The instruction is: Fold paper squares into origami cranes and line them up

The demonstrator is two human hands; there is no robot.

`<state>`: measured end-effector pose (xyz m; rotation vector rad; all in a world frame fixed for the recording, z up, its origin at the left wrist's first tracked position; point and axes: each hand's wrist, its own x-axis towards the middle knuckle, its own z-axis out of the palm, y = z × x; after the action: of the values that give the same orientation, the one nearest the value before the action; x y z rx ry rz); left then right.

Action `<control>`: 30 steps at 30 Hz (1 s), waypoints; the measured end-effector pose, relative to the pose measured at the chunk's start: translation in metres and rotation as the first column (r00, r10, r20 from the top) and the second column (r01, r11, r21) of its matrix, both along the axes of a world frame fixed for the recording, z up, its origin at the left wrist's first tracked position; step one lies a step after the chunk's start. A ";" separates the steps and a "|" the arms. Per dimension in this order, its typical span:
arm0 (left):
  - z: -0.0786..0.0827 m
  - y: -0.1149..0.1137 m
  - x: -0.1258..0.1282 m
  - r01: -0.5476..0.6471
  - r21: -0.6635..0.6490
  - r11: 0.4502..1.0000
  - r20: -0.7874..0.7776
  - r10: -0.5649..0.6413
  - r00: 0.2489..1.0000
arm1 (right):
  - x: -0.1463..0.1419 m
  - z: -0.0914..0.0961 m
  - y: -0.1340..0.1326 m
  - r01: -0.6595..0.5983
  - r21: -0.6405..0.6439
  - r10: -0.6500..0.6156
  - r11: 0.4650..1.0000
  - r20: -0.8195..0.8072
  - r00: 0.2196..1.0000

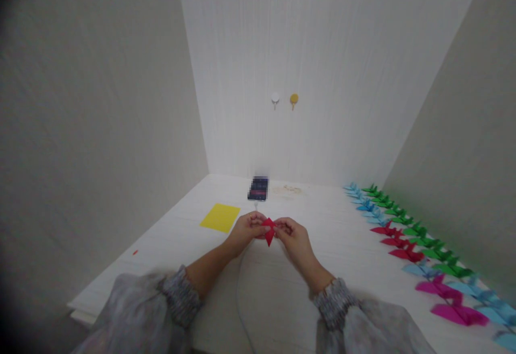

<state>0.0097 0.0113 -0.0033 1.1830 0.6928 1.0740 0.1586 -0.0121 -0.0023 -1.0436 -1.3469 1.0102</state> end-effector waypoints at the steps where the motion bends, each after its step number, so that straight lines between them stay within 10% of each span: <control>1: 0.000 0.000 0.000 -0.002 0.005 1.000 -0.008 0.002 1.000 | 0.000 0.002 -0.001 0.005 0.001 -0.005 1.000 0.004 1.000; 30: 0.020 -0.007 -0.005 0.139 -0.061 0.988 0.068 -0.135 0.989 | 0.002 0.016 -0.014 -0.207 -0.058 0.184 0.977 -0.272 0.945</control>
<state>0.0046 0.0042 0.0163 1.1193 0.5848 0.9629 0.1604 -0.0261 0.0136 -0.8127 -1.2101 1.3175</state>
